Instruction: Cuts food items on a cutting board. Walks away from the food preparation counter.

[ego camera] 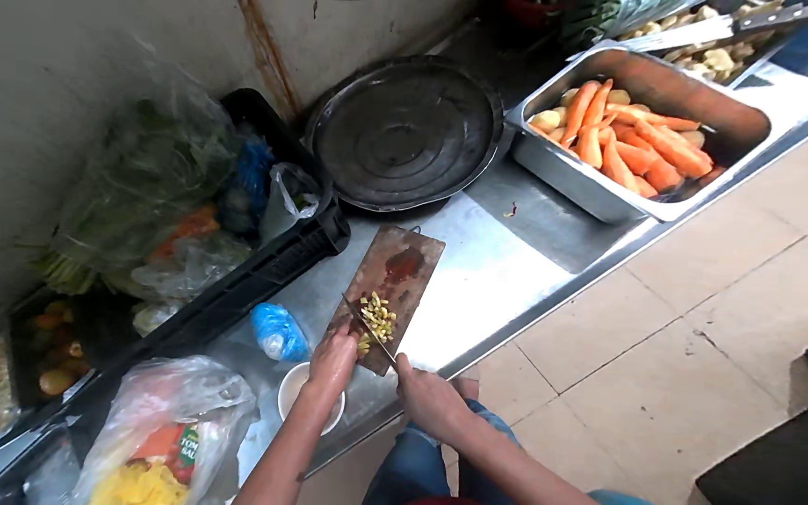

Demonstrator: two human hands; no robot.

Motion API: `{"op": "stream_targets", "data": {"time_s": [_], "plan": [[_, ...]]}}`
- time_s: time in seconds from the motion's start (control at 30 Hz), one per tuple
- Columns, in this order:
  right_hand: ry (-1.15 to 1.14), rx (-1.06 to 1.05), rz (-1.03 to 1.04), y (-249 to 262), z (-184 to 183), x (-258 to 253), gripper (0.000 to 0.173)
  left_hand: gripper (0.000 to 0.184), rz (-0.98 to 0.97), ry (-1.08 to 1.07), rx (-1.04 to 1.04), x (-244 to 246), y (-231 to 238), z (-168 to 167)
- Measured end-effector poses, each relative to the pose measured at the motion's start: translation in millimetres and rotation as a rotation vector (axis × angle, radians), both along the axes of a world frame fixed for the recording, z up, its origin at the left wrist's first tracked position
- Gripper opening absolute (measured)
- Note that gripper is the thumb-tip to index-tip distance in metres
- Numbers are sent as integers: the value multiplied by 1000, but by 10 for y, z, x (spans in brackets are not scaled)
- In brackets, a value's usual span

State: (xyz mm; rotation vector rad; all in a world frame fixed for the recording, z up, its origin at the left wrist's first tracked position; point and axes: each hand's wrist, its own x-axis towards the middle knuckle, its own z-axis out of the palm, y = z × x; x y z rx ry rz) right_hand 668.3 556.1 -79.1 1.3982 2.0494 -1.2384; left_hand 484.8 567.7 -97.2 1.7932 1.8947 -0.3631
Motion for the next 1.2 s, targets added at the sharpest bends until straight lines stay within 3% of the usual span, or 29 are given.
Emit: {"op": "stream_targets", "data": {"time_s": [0.17, 0.37, 0.5, 0.63, 0.8, 1.0, 1.2], "plan": [[-44, -9, 48, -24, -3, -9, 37, 18, 35, 71, -52, 141, -1, 62], [-84, -21, 61, 19, -32, -108, 39, 19, 91, 124, -129, 282, 94, 180], [-28, 9, 27, 105, -204, -237, 36, 14, 102, 90, -56, 215, 47, 112], [-58, -7, 40, 9, -180, -86, 41, 18, 126, 35, -31, 143, 18, 52], [-66, -10, 70, -47, -16, 35, 41, 37, 188, -25, -51, 91, 4, 96], [-86, -63, 61, -112, 70, -94, 41, 19, 134, 108, -94, 183, -9, 104], [-70, -27, 62, -55, -143, -257, 41, 21, 128, 132, -133, 227, 25, 133]]}}
